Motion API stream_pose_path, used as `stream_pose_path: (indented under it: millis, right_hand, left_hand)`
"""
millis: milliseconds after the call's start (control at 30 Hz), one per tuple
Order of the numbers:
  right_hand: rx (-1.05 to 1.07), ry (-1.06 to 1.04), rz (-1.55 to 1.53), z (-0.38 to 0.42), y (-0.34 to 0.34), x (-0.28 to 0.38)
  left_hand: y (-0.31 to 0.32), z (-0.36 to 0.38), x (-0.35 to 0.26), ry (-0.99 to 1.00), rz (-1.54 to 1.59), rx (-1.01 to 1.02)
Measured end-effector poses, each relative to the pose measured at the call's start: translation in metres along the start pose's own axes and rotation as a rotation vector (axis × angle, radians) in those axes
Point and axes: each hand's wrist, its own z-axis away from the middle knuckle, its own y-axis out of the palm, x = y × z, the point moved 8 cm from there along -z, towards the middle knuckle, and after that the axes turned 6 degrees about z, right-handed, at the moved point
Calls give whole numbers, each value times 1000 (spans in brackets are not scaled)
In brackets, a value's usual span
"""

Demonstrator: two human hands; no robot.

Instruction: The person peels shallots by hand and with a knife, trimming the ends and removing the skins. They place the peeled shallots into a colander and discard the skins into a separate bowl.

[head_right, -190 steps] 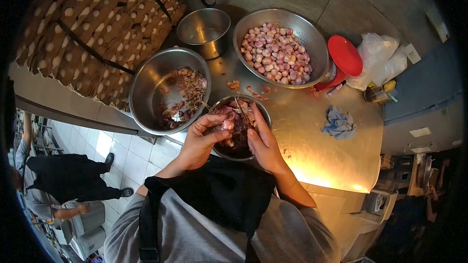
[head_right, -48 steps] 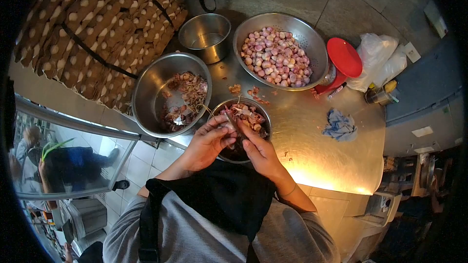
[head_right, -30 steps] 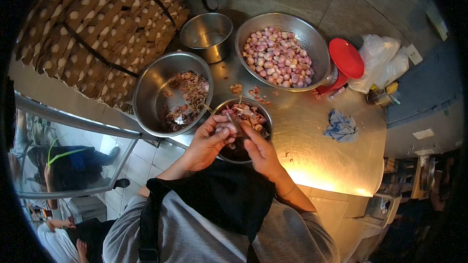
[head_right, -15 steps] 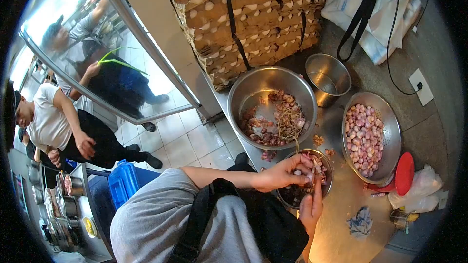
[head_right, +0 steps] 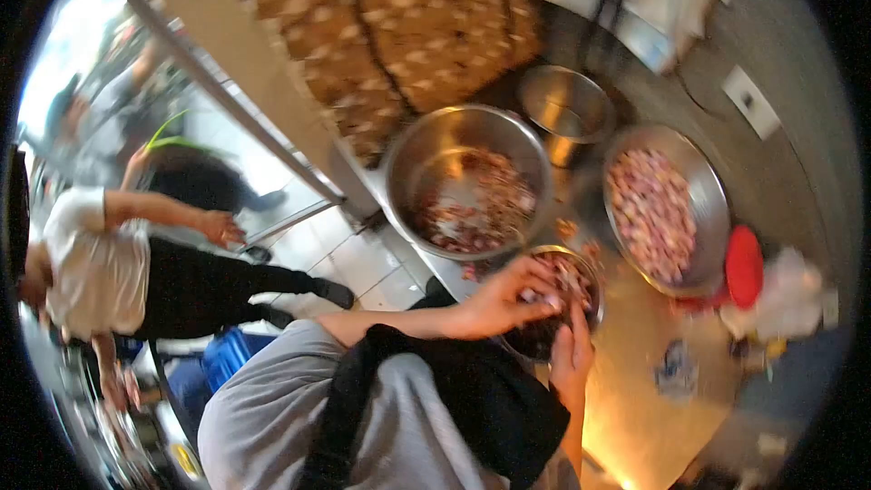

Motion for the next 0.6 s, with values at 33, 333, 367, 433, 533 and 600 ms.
stream_pose_path:
  millis: [33,333,367,433,533,600]
  right_hand:
    - [3,60,-39,1,-4,-13]
    - [-25,-177,271,4,-9,26]
    - [-6,-177,251,4,-8,30]
    - [18,-180,255,6,-5,34]
    - [19,-191,325,4,-5,34]
    - [15,-121,235,1,-9,25]
  left_hand:
    - [-2,0,-2,28,-131,-23]
    - [4,-3,10,-121,-4,-71]
    - [3,-4,8,-135,22,-60]
    - [7,-6,6,-144,57,-50]
    - [10,-11,3,-86,38,-35]
    - [7,-12,11,-111,7,-40]
